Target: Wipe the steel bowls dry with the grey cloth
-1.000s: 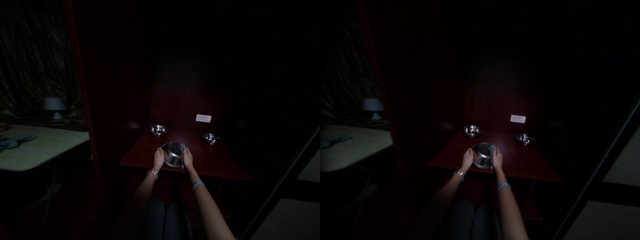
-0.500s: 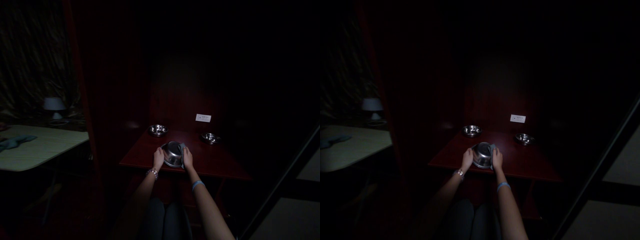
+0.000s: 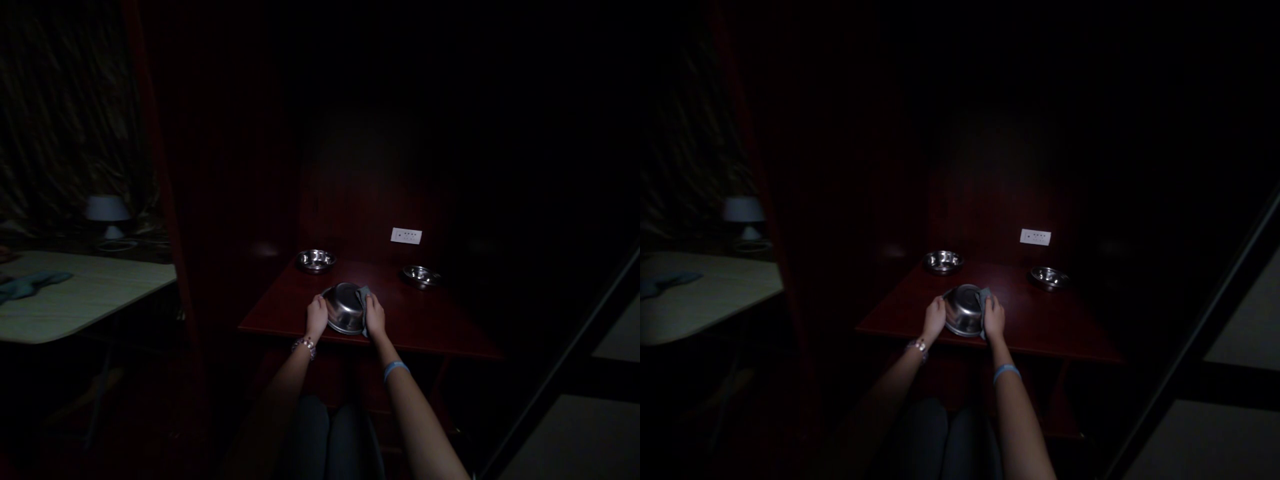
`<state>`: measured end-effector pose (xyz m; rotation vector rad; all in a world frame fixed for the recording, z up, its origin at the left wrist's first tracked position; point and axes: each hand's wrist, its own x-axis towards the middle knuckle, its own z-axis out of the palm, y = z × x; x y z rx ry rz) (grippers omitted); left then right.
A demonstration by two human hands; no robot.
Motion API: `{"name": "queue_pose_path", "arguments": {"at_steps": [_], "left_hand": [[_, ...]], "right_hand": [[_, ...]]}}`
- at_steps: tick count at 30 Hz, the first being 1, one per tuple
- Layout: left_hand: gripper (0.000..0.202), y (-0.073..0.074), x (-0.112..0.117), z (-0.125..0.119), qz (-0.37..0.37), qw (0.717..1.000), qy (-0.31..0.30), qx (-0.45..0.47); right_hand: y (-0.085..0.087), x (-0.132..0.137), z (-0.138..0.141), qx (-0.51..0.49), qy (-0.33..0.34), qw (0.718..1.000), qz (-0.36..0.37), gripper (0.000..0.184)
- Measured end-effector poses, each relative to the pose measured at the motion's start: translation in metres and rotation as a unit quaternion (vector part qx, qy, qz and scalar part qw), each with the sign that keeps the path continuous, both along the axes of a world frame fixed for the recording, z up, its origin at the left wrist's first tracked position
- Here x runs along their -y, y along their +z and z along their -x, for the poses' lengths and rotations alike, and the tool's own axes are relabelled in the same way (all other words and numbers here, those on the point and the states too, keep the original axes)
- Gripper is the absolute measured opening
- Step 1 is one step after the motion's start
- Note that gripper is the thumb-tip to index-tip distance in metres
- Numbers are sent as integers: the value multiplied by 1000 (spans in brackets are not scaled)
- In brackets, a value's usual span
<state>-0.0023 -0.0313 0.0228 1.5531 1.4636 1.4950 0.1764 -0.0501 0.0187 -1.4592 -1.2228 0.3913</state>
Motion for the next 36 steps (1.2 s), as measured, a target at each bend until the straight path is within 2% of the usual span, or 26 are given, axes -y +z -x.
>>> {"name": "queue_pose_path", "arguments": {"at_steps": [5,13,36], "left_hand": [[30,-3,-3,0,-7,1000,2,1],[30,-1,-1,0,-11,1000,-6,5],[27,-2,-2,0,-10,1000,-3,11]], "right_hand": [[-2,-2,-1,-9,13,1000,-19,43],[-4,-4,-1,-28,5,1000,-11,46],[-2,-4,-1,-1,0,1000,-2,46]]}}
